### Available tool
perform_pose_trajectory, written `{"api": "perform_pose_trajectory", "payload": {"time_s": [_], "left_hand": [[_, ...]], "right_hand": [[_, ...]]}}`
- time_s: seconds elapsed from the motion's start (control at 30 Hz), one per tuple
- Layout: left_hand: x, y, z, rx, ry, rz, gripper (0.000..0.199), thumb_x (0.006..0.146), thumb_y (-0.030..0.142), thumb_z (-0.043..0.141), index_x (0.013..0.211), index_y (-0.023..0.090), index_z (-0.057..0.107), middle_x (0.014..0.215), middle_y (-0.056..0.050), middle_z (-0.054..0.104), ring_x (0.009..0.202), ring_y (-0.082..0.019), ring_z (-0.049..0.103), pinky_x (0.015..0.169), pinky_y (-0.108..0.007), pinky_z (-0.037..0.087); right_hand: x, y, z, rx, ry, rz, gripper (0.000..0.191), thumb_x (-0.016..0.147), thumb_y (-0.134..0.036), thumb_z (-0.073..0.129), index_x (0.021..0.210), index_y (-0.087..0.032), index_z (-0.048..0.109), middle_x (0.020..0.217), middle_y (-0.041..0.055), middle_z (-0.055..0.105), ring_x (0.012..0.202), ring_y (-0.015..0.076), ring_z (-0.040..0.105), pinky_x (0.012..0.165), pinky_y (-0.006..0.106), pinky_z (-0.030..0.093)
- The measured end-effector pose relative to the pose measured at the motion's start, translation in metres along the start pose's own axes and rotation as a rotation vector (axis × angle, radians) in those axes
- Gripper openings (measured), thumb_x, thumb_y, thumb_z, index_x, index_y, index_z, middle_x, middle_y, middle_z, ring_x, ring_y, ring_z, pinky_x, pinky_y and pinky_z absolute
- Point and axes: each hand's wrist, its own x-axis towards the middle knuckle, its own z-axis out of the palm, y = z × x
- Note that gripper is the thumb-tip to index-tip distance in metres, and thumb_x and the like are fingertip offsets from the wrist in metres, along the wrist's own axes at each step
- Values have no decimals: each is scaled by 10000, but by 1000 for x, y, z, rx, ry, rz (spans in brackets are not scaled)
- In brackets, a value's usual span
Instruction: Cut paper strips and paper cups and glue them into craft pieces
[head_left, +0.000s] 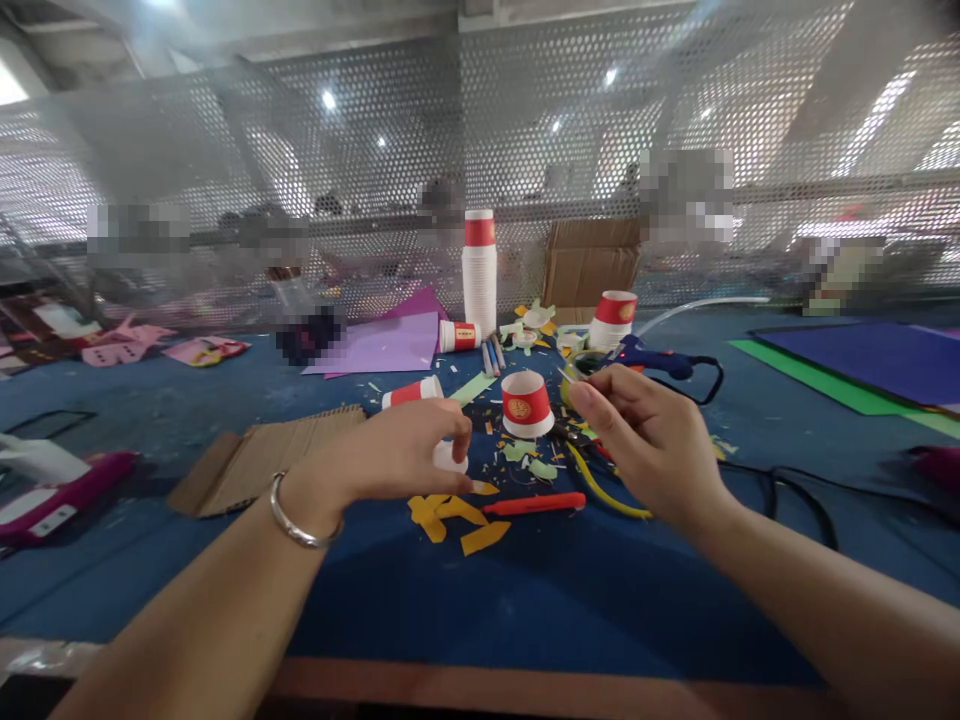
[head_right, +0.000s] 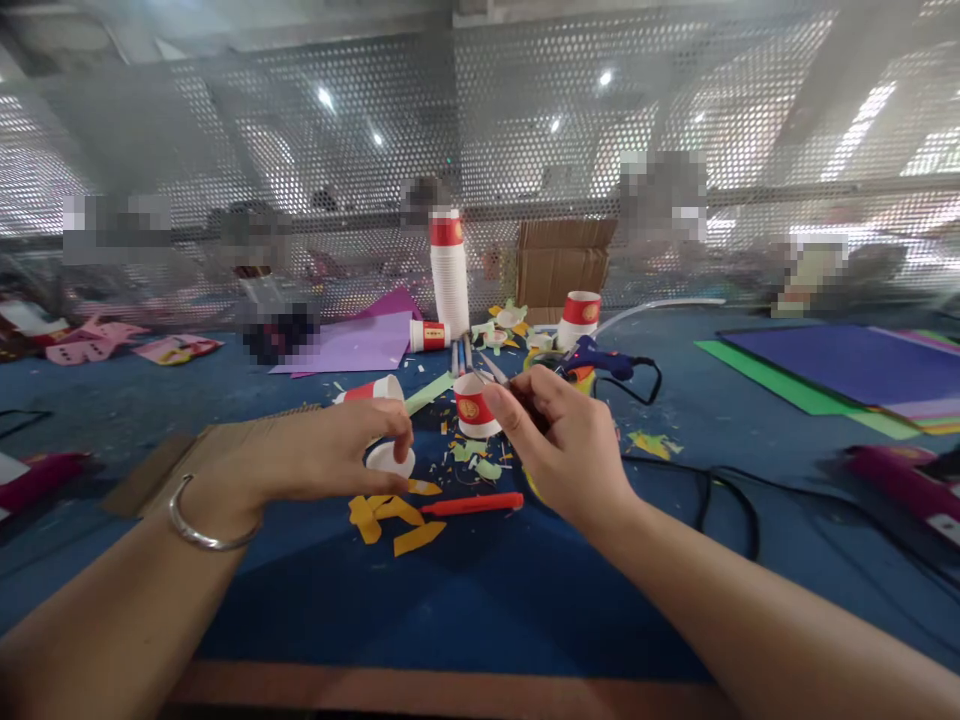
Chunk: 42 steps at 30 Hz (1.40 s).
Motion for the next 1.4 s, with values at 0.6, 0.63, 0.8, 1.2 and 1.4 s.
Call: {"api": "perform_pose_trajectory", "payload": {"time_s": [0.6,0.63,0.8,1.2,1.4], "left_hand": [[67,-11,34,-83,744,167,140,887,145,537,990,168,628,937,-96,670,854,-217,615,782,-392,506],[73,-12,23,-76,782,152,129,885,140,538,978,165,624,935,-101,671,832,-214,607,766,-388,498],[132,-14,-31,-10,832,171,116,888,115,525,842,178,611,869,-75,666,806,-195,592,763,-360,459],[282,35,-52,163,544,366,214,854,99,506,897,130,714,928,-117,670,879,-222,615,801,-364,429],[323,49,-45,183,494,350,256,850,84,487,927,137,725,946,-114,671,880,-217,629,791,-351,435]], "right_hand": [[1,6,8,39,-103,43,385,939,-533,518,750,-198,528,598,-46,431,532,102,333,489,257,264],[1,5,8,38,-104,41,392,938,-539,515,741,-201,520,591,-50,414,531,103,326,489,257,261],[1,-2,9,-18,-193,45,383,938,-538,499,735,-214,484,578,-52,411,528,109,347,500,257,263],[0,-5,14,-194,-519,72,350,886,-488,551,701,-225,413,570,-48,441,514,111,288,509,272,189],[0,-3,13,-151,-505,68,332,880,-462,554,693,-220,425,560,-47,454,495,101,301,505,268,183]]}}
